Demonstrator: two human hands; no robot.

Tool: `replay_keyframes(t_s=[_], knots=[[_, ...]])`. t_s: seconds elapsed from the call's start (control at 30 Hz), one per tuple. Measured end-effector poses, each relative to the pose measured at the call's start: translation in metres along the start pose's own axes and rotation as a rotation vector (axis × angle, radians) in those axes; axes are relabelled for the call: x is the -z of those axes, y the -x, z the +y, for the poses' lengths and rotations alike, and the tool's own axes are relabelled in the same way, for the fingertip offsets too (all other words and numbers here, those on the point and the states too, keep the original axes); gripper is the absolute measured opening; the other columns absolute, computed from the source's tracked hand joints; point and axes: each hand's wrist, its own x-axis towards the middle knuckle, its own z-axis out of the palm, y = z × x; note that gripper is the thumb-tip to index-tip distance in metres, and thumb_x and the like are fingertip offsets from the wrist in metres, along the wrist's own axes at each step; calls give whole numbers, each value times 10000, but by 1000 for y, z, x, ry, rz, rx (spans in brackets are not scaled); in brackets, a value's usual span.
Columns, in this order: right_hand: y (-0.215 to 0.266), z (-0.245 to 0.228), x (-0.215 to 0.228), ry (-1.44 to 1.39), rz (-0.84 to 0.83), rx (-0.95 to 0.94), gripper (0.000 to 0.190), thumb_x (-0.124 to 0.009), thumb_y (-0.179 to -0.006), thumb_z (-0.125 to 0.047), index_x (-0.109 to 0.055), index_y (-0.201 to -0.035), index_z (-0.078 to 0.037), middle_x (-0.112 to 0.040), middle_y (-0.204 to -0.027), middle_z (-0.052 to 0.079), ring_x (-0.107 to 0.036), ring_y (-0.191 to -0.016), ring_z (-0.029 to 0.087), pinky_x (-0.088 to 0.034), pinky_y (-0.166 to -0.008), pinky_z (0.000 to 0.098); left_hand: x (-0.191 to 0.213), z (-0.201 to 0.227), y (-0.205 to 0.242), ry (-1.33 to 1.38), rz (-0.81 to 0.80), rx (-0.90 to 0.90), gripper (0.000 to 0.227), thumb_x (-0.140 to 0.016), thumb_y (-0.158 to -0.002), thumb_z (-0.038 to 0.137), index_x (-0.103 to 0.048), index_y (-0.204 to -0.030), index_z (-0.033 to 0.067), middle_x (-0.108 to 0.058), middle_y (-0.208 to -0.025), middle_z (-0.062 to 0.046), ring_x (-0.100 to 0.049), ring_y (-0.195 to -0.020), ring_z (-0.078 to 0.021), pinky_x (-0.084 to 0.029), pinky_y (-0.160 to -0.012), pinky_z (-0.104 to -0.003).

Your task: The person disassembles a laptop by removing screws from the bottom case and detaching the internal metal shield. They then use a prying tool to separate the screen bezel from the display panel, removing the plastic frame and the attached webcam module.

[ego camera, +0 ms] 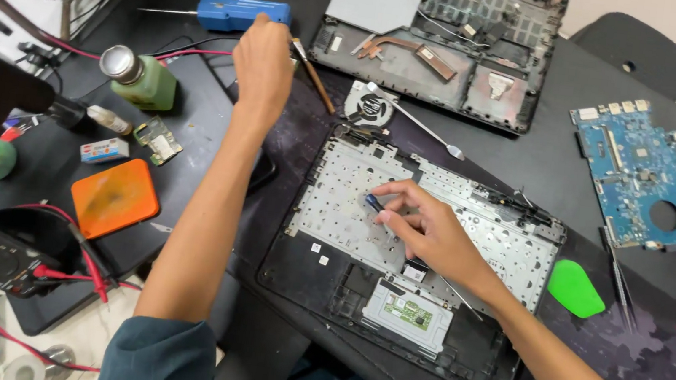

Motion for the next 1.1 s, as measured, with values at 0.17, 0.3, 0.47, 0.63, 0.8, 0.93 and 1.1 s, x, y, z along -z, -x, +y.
replay_keyframes(t_s=[0.17,0.3,0.47,0.63,0.8,0.93,1.1], knots=[[0,-2,1,-4,-12,-7,365,-613,-983,-157,-586,-1337,-70,-650,-1003,32,-634,-712,52,-489,-483,208,6,1,13,-97,-77,-23,85,-622,-916,-58,-697,-958,-61,-622,-957,-266,-630,-839,-468,-485,-700,-557],[2,-4,7,-19,-3,-20,364,-619,-988,-166,-585,-1338,-73,-639,-991,26,-620,-712,37,-509,-500,211,41,49,24,47,-112,31,126,-626,-1036,30,-707,-1049,-66,-628,-970,-259,-631,-860,-466,-476,-700,-559],[-3,-14,40,263,103,172,272,-686,-963,-167,-695,-1206,-45,-724,-882,54,-623,-649,54,-488,-548,228,78,88,51,219,-277,32,201,-661,-1014,117,-743,-1082,-53,-664,-996,-238,-661,-844,-443,-506,-747,-522],[-7,-20,96,597,243,301,274,-651,-976,-109,-659,-1244,-53,-733,-1072,76,-721,-874,166,-589,-745,321,103,98,76,342,-371,70,236,-681,-994,137,-737,-1127,-49,-677,-1004,-226,-666,-831,-432,-507,-742,-493],[-5,-7,126,930,304,295,259,-681,-951,-60,-665,-1209,-42,-709,-1097,137,-701,-980,313,-552,-820,424,120,108,90,407,-503,142,295,-706,-938,151,-731,-1163,-39,-651,-1042,-248,-647,-728,-407,-495,-715,-481],[3,4,137,893,278,224,232,-688,-956,-80,-678,-1186,-49,-687,-1050,135,-691,-944,320,-536,-806,415,130,119,93,387,-576,237,371,-706,-944,171,-680,-1266,-10,-632,-1035,-228,-645,-769,-386,-496,-731,-473],[43,-14,126,817,309,260,231,-658,-984,-82,-651,-1207,-25,-670,-1133,142,-704,-972,284,-537,-835,408,142,122,105,413,-547,165,449,-721,-934,182,-632,-1332,-7,-619,-1121,-245,-640,-943,-441,-499,-798,-495]])
